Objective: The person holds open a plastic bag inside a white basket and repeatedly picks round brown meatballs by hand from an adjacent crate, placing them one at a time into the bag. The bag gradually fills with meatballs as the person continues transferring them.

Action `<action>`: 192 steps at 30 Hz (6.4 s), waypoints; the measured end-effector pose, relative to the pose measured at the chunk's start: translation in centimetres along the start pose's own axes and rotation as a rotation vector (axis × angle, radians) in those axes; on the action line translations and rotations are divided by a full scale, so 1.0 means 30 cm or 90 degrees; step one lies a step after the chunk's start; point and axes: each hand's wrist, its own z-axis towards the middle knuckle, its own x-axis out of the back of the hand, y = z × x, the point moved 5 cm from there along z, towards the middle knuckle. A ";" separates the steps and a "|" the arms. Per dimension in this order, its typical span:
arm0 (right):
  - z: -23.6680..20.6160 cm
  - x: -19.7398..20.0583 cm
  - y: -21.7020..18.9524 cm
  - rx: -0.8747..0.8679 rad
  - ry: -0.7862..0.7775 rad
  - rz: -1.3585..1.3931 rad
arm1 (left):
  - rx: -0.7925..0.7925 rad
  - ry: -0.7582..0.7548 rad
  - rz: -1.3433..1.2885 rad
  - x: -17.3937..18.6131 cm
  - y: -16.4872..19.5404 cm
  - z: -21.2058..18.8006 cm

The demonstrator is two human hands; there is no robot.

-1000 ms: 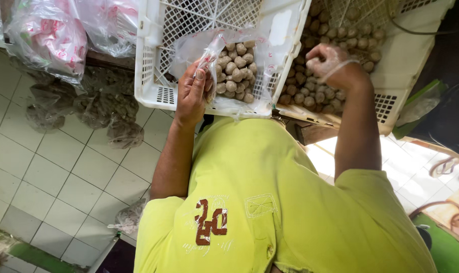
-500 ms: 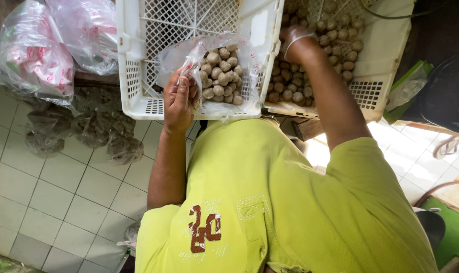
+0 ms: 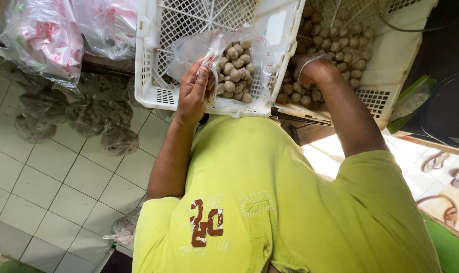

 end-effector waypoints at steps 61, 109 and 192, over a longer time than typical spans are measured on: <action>-0.173 0.065 0.203 0.186 0.356 0.850 | -0.010 0.030 -0.062 -0.003 -0.021 0.011; -0.047 0.126 0.055 0.092 0.492 0.157 | 0.034 0.036 -0.084 0.043 -0.036 -0.014; 0.010 0.092 0.214 -0.033 0.383 0.157 | 0.027 0.080 -0.136 0.017 0.008 -0.012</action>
